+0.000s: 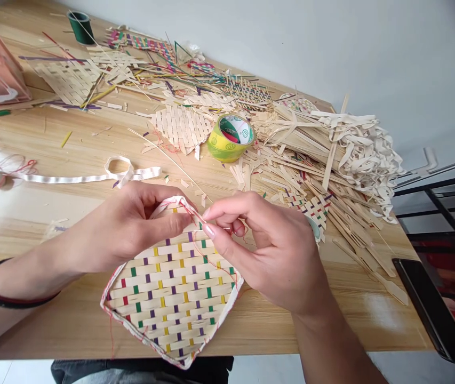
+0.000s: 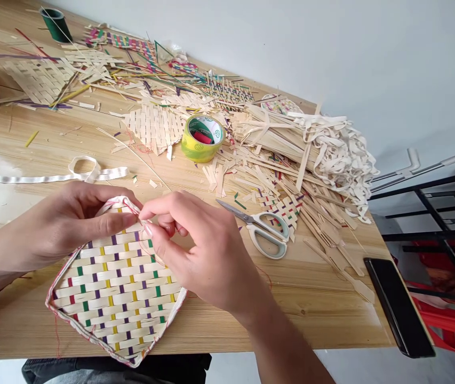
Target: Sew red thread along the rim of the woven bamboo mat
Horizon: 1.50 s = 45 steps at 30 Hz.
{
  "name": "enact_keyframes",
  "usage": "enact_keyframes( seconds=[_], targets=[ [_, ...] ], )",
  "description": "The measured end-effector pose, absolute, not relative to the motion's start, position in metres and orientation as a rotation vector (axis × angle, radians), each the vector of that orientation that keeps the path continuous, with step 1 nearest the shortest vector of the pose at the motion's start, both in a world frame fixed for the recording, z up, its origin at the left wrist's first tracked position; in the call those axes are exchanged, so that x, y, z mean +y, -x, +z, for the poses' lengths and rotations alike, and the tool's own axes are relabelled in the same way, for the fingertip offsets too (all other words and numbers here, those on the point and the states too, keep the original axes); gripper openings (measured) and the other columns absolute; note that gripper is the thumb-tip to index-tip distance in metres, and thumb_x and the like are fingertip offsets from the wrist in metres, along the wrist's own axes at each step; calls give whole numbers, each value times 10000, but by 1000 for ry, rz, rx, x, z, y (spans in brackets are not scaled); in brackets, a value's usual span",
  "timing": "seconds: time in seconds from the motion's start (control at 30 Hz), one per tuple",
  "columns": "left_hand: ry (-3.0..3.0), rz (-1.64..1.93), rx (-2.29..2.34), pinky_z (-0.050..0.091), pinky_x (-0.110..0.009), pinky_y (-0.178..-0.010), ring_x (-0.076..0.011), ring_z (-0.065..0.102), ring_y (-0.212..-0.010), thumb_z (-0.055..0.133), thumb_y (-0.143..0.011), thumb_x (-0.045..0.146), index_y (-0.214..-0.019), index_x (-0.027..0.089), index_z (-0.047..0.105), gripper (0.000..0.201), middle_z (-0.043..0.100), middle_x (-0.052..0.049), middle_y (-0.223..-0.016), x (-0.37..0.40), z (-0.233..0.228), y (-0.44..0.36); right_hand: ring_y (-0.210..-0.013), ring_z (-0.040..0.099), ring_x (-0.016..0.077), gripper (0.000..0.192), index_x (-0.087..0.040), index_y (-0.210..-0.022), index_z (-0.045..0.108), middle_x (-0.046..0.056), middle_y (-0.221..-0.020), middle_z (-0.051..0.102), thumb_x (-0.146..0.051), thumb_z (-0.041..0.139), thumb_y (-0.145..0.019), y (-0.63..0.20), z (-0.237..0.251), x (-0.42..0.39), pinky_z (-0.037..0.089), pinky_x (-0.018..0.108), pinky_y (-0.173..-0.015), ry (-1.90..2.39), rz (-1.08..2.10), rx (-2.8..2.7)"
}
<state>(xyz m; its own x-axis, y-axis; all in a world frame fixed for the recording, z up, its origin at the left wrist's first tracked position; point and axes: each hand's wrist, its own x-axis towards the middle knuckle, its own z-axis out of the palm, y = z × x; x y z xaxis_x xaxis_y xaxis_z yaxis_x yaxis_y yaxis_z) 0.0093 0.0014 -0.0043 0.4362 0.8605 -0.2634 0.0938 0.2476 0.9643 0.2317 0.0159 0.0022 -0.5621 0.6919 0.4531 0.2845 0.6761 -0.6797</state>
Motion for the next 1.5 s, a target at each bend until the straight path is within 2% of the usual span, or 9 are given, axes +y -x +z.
enact_keyframes(
  seconds=[0.3,0.43,0.57,0.67,0.83,1.13,1.33,1.5],
  targets=[
    [-1225,652,982,375,-178,-500,-105,465,-587,757,-892,386,-776,178,682,250,538,21,-670,1,-4,-7,-728,662,103,183,-223,-1070,675,-17,-909,741,-62,675,-983,-233,1,16,560,240,-659,731,714,-2216],
    [-1283,647,997,386,-182,-521,-106,469,-608,742,-911,413,-783,174,683,277,544,19,-695,2,-4,-6,-712,644,109,190,-214,-1117,688,-27,-837,697,-83,697,-980,-234,-1,16,549,243,-654,749,761,-2202],
    [-1279,647,997,442,-195,-545,-122,552,-627,705,-947,438,-835,175,684,287,612,7,-734,1,-3,-7,-677,625,110,189,-204,-1145,677,-37,-788,673,-115,663,-979,-239,6,18,549,256,-666,774,789,-2226],
    [-1260,652,962,458,-176,-549,-110,571,-636,655,-991,414,-847,166,668,287,628,13,-747,-1,-1,-9,-695,644,111,218,-197,-1138,669,-29,-815,700,-86,596,-965,-242,10,19,550,256,-675,761,767,-2237],
    [-1271,649,962,417,-138,-536,-74,519,-624,617,-1020,374,-873,145,668,277,593,37,-739,0,2,-9,-697,667,112,221,-215,-1126,681,-31,-826,709,-71,621,-970,-242,9,19,563,257,-671,756,743,-2235],
    [-1371,716,1005,399,-152,-489,-92,521,-569,732,-895,363,-732,169,697,257,604,25,-663,4,0,-9,-753,749,132,199,-237,-1092,698,-7,-936,800,-74,676,-981,-239,3,17,596,269,-657,717,745,-2236],
    [-1259,681,994,398,-143,-483,-81,498,-553,749,-911,359,-769,165,698,246,588,35,-651,4,0,-9,-750,718,120,185,-216,-1088,687,-10,-919,776,-83,701,-961,-243,7,22,574,266,-689,705,741,-2243],
    [-1187,720,956,442,-132,-519,-83,557,-592,743,-965,333,-827,176,750,209,653,22,-707,1,0,-8,-748,658,141,84,-191,-967,696,5,-828,708,-111,691,-944,-248,9,29,525,293,-699,720,722,-2288]
  ],
)
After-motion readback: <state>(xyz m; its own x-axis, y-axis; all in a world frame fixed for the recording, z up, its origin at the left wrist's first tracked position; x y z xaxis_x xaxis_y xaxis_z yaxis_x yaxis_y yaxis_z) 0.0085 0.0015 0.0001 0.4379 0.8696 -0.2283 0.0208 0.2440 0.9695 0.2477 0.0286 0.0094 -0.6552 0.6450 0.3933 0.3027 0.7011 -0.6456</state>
